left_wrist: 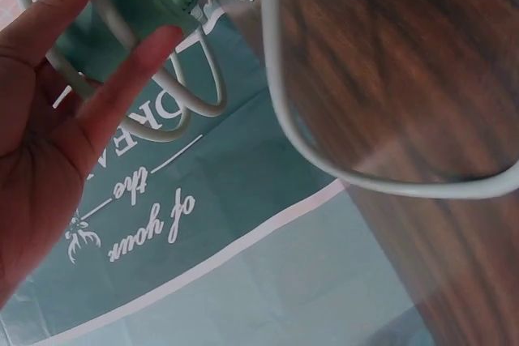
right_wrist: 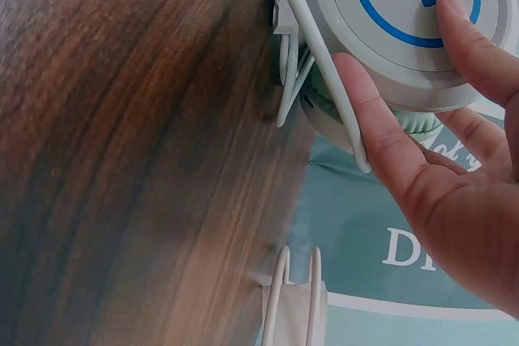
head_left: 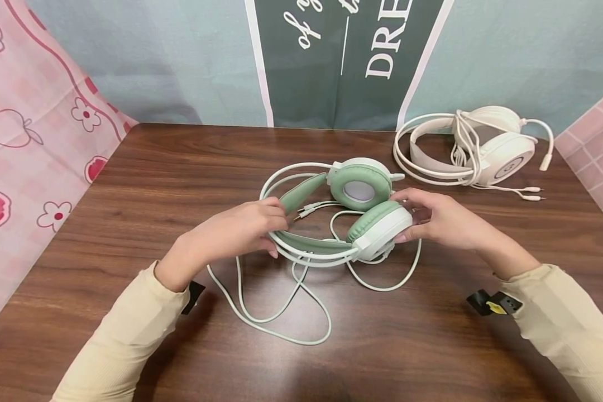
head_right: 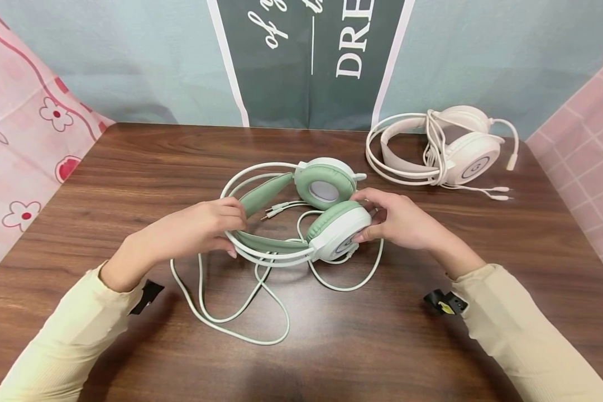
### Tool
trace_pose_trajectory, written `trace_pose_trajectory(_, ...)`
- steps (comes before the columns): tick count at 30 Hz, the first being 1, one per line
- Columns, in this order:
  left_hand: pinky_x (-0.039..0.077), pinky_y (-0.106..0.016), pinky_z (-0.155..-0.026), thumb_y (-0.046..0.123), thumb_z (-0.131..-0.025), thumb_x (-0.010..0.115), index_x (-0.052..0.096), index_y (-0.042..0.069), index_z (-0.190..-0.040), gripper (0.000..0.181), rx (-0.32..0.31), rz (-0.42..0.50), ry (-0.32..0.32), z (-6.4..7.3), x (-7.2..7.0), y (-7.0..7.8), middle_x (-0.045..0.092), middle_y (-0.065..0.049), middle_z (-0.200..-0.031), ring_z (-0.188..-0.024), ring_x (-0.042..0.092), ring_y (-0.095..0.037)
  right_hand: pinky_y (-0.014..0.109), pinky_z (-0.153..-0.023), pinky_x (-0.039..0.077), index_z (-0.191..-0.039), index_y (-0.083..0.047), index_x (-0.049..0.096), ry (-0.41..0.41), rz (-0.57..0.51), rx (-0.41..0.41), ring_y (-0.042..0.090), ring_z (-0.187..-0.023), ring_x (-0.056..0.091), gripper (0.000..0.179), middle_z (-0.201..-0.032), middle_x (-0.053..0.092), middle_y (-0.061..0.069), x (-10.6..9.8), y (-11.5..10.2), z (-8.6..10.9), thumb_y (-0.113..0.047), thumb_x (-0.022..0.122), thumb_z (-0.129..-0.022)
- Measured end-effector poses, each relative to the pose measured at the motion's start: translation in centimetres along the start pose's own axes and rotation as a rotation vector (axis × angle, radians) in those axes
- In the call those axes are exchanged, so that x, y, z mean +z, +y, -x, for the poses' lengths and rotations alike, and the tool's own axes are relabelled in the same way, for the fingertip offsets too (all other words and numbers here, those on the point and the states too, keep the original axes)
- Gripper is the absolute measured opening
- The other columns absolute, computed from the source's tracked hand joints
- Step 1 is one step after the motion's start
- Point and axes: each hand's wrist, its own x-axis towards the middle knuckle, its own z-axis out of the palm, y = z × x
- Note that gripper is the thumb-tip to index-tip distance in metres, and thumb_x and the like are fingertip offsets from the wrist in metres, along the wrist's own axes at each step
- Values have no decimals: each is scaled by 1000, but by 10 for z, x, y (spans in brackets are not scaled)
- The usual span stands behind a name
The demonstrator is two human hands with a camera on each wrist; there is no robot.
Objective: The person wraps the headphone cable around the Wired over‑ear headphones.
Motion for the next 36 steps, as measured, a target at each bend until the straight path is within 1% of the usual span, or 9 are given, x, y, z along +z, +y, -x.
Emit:
trace_pose_trajectory(5,43,-24,-73,14,-63,78,57,10,-72,24,-2,34,65,3,4,-3,52,5,-74,-85,49,-13,15,-72,45,-116,-8,55,15,44,-8,6,-82,57,60,-94,61,6,0,0,0,-10,82,-62)
trace_pose_trajectory(10,44,-23,-69,8,-63,78,56,9,-68,23,-57,55,145,3,6,-5,52,3,-74,-81,49,-12,15,-70,44,-116,-9,55,34,76,10,6,-80,57,61,-92,61,5,0,-1,0,-11,82,-62)
trace_pose_trajectory(14,45,-24,-64,5,-59,80,54,10,-64,27,-109,24,177,1,5,-4,52,1,-72,-77,49,-13,16,-68,44,-115,-9,55,47,83,10,7,-77,57,60,-91,62,6,0,-2,0,-10,83,-62)
trace_pose_trajectory(18,45,-26,-62,4,-57,79,50,11,-60,31,-125,-24,180,-2,4,-4,50,0,-70,-73,48,-14,18,-66,47,-115,-9,55,51,48,24,8,-75,58,59,-92,61,8,-1,-3,1,-9,82,-62)
trace_pose_trajectory(22,45,-27,-63,5,-57,79,52,10,-61,28,-128,-48,192,-3,3,-2,51,-1,-71,-74,49,-15,19,-68,50,-115,-5,54,47,2,13,8,-77,60,58,-94,60,10,-2,-2,1,-5,81,-63)
trace_pose_trajectory(26,46,-28,-66,4,-59,79,55,9,-64,25,-127,-63,215,-1,2,1,54,-2,-76,-78,51,-15,18,-70,50,-115,-3,53,42,-7,-14,8,-80,61,57,-95,60,11,-3,-3,0,-2,80,-65)
trace_pose_trajectory(29,46,-27,-67,-3,-61,76,56,8,-66,23,-107,-85,245,0,-1,3,56,-3,-77,-80,52,-16,18,-72,49,-118,-3,52,32,-11,-20,7,-82,60,58,-97,59,12,-5,-4,0,-1,78,-66)
trace_pose_trajectory(32,46,-27,-68,-11,-61,71,59,7,-69,23,-73,-108,290,0,-5,5,56,-4,-78,-81,53,-16,16,-73,48,-123,-4,49,31,-13,-21,6,-85,60,60,-99,58,11,-7,-6,0,0,76,-69)
trace_pose_trajectory(36,45,-27,-71,-14,-61,69,61,6,-72,24,-54,-129,333,1,-12,4,57,-3,-79,-84,53,-17,16,-76,47,-129,-4,44,55,-60,-3,6,-90,59,63,-105,56,14,-14,-12,0,1,73,-73)
